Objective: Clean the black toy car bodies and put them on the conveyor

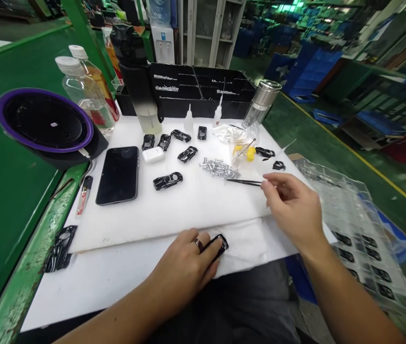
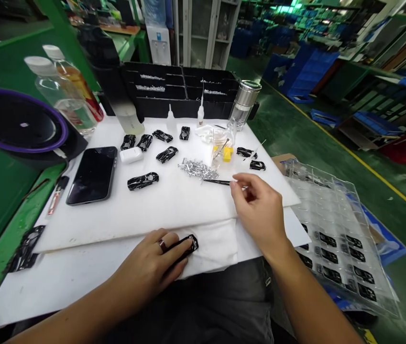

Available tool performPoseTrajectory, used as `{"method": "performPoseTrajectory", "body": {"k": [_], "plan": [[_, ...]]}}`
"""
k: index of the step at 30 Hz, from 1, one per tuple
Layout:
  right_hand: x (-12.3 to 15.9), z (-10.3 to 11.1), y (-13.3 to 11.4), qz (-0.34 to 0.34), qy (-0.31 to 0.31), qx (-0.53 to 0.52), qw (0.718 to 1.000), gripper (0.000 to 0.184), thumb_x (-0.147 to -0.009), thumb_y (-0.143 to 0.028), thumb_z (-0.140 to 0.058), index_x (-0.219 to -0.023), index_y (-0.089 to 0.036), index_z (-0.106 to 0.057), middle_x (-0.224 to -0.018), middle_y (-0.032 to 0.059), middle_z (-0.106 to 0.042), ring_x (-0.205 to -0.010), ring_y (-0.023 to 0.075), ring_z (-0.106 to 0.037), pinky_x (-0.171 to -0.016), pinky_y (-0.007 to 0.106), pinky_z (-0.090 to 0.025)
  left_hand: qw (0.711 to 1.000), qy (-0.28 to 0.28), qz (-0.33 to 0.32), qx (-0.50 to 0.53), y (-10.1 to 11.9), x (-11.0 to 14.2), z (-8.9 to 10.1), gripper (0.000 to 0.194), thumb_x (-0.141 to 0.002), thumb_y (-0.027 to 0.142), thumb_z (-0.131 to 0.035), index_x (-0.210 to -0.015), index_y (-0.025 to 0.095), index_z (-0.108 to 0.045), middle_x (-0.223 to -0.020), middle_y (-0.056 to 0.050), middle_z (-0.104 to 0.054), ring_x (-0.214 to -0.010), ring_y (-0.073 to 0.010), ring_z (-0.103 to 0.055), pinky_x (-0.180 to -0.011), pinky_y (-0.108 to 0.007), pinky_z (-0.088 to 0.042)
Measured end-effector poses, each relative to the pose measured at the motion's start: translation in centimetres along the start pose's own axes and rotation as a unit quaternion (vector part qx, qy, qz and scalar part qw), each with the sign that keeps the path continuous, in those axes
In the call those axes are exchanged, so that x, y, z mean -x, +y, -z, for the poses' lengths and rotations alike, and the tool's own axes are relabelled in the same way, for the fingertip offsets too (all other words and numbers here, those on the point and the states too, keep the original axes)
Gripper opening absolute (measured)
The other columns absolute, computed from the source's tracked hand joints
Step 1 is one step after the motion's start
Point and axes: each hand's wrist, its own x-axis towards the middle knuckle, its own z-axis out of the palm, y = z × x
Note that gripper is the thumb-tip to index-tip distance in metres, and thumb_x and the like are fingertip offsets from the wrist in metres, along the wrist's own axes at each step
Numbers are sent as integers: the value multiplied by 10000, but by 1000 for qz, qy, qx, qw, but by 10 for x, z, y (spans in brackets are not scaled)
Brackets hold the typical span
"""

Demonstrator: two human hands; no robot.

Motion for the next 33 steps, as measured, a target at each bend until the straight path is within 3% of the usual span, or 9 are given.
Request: {"method": "performPoseTrajectory", "body": {"k": [5, 8, 10, 13, 15, 18, 22, 29, 33], "plan": [[49, 7, 18, -39, -22, -78, 996, 134, -925, -337, -682, -997, -239, -736, -793, -3, -704, -627, 114, -606, -626, 269, -505, 997, 27, 28, 60, 1, 3, 9, 373, -1022, 191, -480, -1392, 231, -492, -1174, -88, -654, -984, -223, -632, -853, -374, -532], [68, 12, 6, -37, -40, -112, 992, 93, -933, -297, -683, -1000, -257, -733, -808, -16, -713, -612, 90, -605, -618, 241, -507, 976, 45, 119, 175, 7, 6, 19, 373, -1045, 228, -450, -1410, 300, -434, -1245, -58, -647, -1061, -199, -629, -884, -331, -502], [76, 14, -7, -40, -72, -141, 987, 93, -936, -277, -684, -1018, -277, -728, -796, -30, -710, -609, 76, -605, -609, 216, -507, 925, 56, 214, 309, 16, 5, 27, 269, -1071, 324, -413, -1335, 324, -463, -1167, -27, -666, -910, -155, -642, -798, -300, -499], [84, 11, -25, -80, -168, -227, 956, 205, -929, -294, -701, -1131, -320, -695, -888, -29, -720, -659, 73, -628, -592, 188, -515, 784, 36, 314, 533, 32, 0, 36, 247, -1084, 444, -348, -1163, 271, -506, -1028, -8, -678, -651, -89, -582, -633, -259, -446], [87, 6, -33, -135, -243, -298, 913, 337, -904, -319, -735, -1231, -339, -654, -975, -16, -717, -702, 79, -647, -584, 183, -524, 708, 11, 334, 623, 40, -3, 37, 273, -1080, 459, -357, -1097, 238, -516, -978, -8, -677, -592, -66, -560, -580, -241, -395], [89, -1, -39, -201, -318, -389, 841, 418, -883, -309, -766, -1279, -308, -632, -880, -14, -717, -717, 92, -672, -617, 191, -542, 653, 6, 342, 676, 45, -3, 31, 272, -1075, 444, -388, -1074, 218, -540, -871, 1, -661, -559, -56, -548, -556, -229, -349], [91, -3, -40, -241, -337, -462, 784, 311, -895, -260, -754, -1196, -261, -679, -738, -26, -702, -650, 85, -683, -619, 187, -544, 612, 0, 348, 710, 45, 2, 23, 269, -1072, 426, -406, -1058, 208, -562, -835, -10, -664, -567, -61, -542, -566, -223, -339], [98, 2, -28, -238, -357, -518, 741, 386, -872, -196, -772, -1225, -325, -684, -910, -16, -701, -706, 98, -724, -630, 196, -562, 593, -37, 348, 725, 48, 2, 22, 262, -1052, 435, -459, -1044, 198, -571, -836, -32, -675, -597, -76, -547, -585, -228, -339], [102, 6, -22, -223, -373, -522, 734, 417, -904, -178, -735, -1277, -347, -655, -903, -18, -691, -738, 97, -729, -667, 198, -564, 574, -47, 358, 735, 51, 1, 19, 258, -1052, 433, -458, -1045, 197, -563, -847, -33, -676, -596, -70, -548, -581, -218, -343]]}}
